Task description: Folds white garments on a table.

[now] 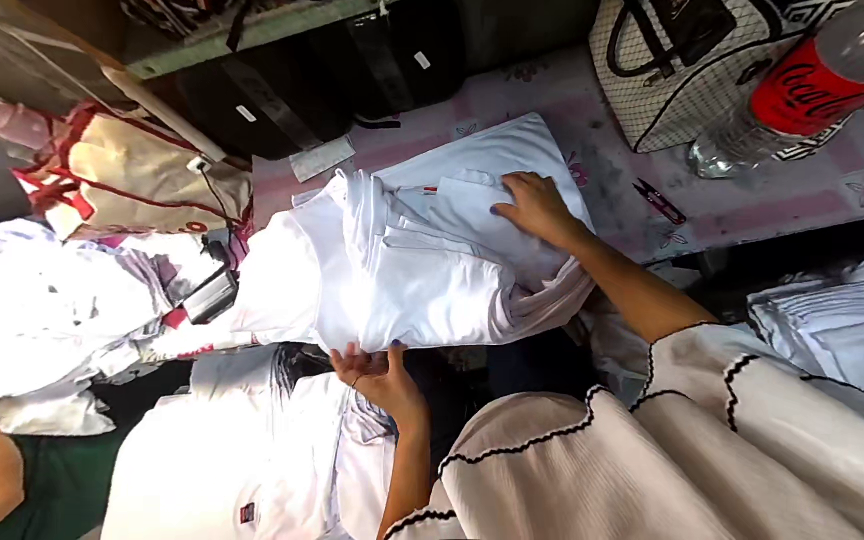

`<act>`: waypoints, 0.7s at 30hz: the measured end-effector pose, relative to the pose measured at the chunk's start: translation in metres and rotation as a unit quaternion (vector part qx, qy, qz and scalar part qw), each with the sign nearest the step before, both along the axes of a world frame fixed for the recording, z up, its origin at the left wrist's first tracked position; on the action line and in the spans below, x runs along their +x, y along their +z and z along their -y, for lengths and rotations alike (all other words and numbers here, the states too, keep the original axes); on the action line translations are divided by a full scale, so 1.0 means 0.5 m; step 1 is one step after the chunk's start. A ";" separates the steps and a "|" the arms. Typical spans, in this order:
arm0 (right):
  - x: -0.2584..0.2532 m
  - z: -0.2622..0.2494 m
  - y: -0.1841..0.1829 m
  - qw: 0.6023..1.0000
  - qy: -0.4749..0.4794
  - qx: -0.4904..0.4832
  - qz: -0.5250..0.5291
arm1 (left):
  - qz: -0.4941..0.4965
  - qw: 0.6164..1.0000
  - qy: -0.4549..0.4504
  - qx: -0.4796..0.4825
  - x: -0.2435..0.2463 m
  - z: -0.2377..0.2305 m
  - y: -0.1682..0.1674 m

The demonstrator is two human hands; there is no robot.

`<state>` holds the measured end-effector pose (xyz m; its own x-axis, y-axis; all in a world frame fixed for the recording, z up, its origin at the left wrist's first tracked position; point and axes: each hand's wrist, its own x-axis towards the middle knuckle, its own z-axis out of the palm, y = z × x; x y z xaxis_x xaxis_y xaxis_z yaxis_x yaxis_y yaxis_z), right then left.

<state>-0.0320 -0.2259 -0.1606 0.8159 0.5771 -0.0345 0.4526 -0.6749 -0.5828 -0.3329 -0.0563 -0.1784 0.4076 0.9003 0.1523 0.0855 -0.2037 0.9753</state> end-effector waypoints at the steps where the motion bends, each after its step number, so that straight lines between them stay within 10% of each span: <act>1: 0.014 0.001 -0.012 0.999 -0.012 -0.028 -0.016 | -0.021 0.993 -0.021 0.116 0.000 -0.018 0.015; 7: 0.019 -0.012 0.000 0.986 0.039 -0.064 -0.147 | -0.204 0.809 -0.390 0.389 0.168 -0.149 0.087; 15: 0.006 0.108 0.162 0.884 -0.104 0.392 -0.234 | -0.398 0.583 -0.524 0.477 0.359 -0.191 0.164; 21: 0.003 0.142 0.167 0.845 -0.165 0.452 -0.233 | -0.377 0.564 -0.572 0.461 0.356 -0.199 0.173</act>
